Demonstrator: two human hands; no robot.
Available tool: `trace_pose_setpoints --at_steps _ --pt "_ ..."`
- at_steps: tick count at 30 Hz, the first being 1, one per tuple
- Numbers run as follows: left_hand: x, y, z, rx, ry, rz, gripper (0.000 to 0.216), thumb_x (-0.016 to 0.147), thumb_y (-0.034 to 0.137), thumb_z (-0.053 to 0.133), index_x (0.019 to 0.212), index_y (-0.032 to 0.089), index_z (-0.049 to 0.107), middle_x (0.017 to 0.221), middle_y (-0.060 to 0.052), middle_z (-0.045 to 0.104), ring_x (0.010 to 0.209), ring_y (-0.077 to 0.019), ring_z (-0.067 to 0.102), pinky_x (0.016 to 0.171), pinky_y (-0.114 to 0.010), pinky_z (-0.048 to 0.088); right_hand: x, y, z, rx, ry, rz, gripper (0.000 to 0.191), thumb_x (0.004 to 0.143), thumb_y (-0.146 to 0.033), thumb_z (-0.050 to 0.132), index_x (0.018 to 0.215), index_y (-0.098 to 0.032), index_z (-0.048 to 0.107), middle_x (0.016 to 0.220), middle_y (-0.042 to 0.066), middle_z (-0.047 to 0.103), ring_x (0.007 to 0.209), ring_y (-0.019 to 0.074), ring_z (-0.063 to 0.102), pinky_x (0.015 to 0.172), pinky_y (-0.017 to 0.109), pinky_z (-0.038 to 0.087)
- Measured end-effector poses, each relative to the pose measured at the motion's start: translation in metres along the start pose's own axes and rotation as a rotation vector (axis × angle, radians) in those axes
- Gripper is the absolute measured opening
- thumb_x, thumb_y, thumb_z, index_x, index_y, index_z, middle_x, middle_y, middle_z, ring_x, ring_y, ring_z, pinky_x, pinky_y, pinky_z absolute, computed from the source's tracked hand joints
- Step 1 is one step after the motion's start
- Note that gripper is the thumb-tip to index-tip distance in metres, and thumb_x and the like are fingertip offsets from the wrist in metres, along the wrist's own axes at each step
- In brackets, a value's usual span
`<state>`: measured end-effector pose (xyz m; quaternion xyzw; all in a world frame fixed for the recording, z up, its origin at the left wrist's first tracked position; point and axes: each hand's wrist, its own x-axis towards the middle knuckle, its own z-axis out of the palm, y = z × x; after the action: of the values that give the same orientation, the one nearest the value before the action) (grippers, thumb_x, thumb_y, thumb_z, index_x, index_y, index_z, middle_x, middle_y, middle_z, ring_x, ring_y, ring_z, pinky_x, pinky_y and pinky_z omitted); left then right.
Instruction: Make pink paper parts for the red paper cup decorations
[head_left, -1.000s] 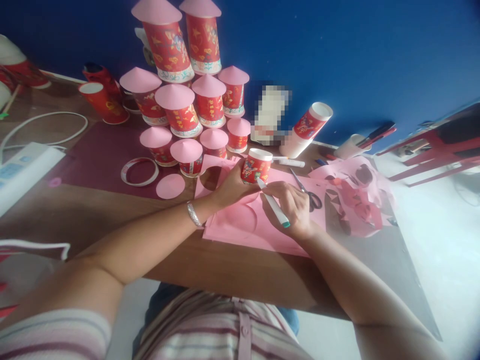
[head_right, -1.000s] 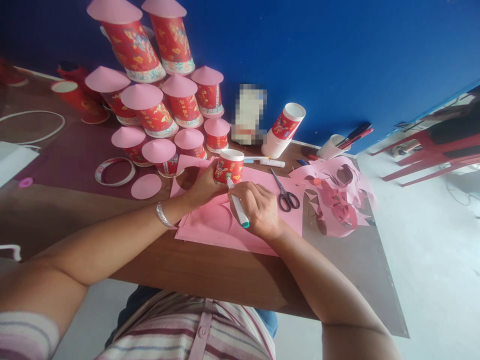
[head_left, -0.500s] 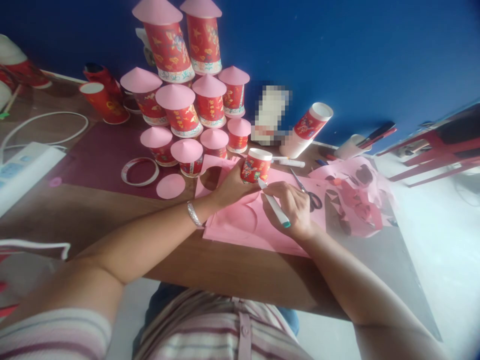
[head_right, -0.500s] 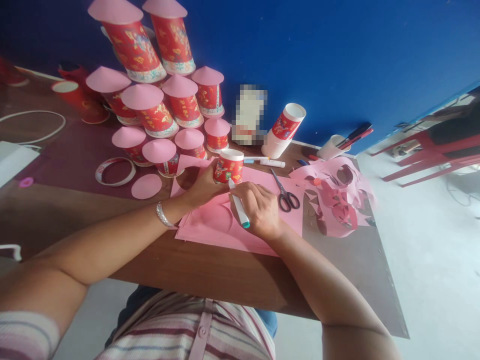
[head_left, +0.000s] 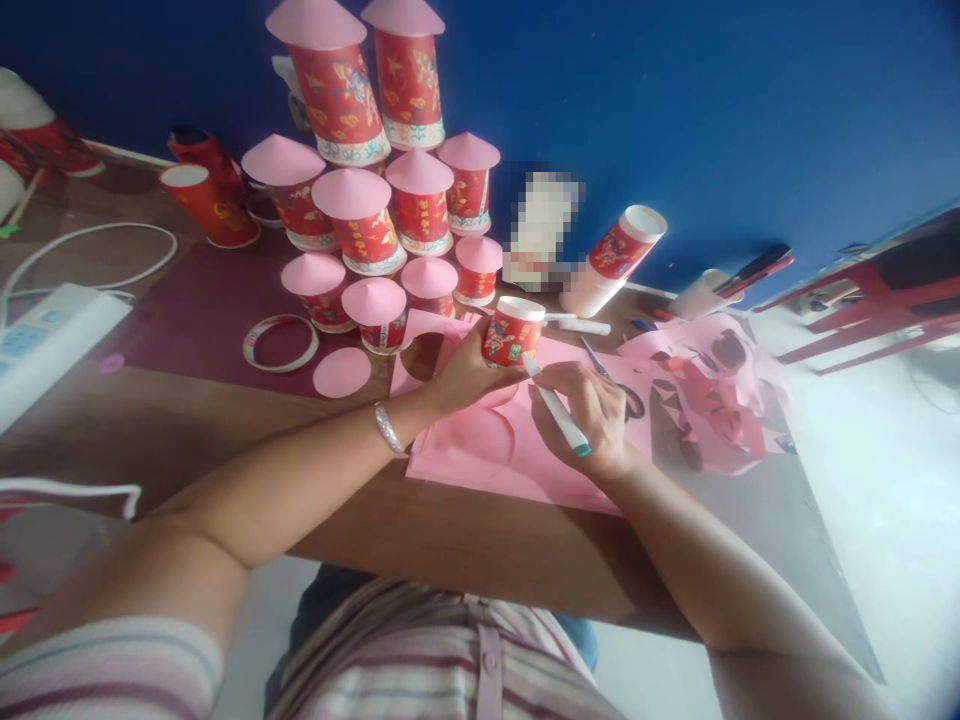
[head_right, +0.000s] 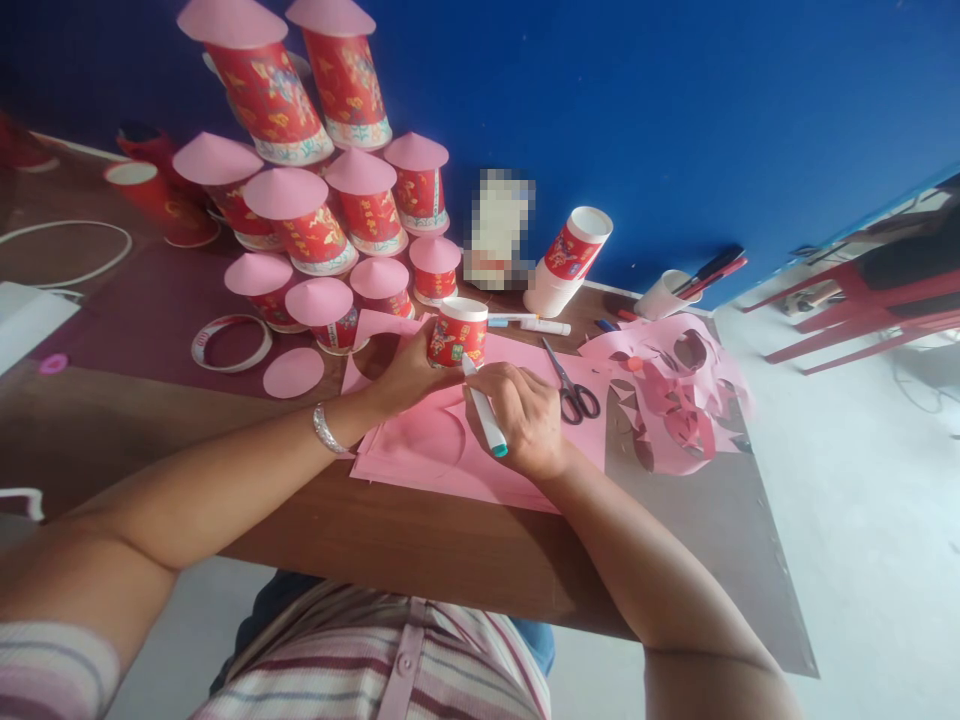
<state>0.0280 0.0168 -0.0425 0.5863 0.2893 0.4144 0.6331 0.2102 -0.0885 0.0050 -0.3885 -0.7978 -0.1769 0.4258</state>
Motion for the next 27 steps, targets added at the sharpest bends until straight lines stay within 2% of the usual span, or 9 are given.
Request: trace_pose_setpoints --at_steps 5,15,22,27 --pt "0.0004 -0.0022 -0.0011 0.003 -0.013 0.007 0.093 0.066 0.063 0.115 0.133 0.023 0.065 0.131 -0.013 0.081 0.122 -0.0315 0.079 0.107 -0.049 0.065 0.0017 -0.0003 0.0007 -0.004 0.001 0.007 0.021 0.109 -0.007 0.066 0.123 -0.023 0.066 0.095 0.004 0.081 0.081 0.0196 0.083 0.066 0.030 0.065" --pt "-0.0004 0.0024 0.0010 0.011 -0.010 -0.001 0.094 0.065 0.068 0.114 0.131 0.022 0.065 0.134 -0.014 0.080 0.125 -0.0336 0.078 0.110 -0.051 0.064 -0.0034 0.0011 0.0007 0.031 -0.045 0.013 0.028 0.108 -0.009 0.063 0.131 -0.024 0.067 0.100 0.004 0.083 0.085 0.0219 0.084 0.069 0.034 0.067" --pt "-0.0017 0.0036 0.0011 0.034 0.023 -0.028 0.093 0.061 0.065 0.116 0.127 0.023 0.066 0.130 -0.013 0.080 0.124 -0.0342 0.077 0.108 -0.051 0.064 -0.0021 -0.0001 0.0000 0.056 -0.046 0.015 0.029 0.106 -0.008 0.066 0.130 -0.025 0.068 0.100 0.004 0.084 0.083 0.0219 0.083 0.070 0.033 0.066" --pt "-0.0008 0.0021 0.0010 0.007 0.000 -0.017 0.094 0.062 0.064 0.115 0.129 0.023 0.065 0.129 -0.012 0.080 0.121 -0.0321 0.078 0.105 -0.048 0.066 -0.0014 0.0002 -0.0004 0.061 -0.032 -0.004 0.026 0.108 -0.009 0.067 0.128 -0.025 0.068 0.101 0.005 0.084 0.084 0.0216 0.083 0.069 0.033 0.066"
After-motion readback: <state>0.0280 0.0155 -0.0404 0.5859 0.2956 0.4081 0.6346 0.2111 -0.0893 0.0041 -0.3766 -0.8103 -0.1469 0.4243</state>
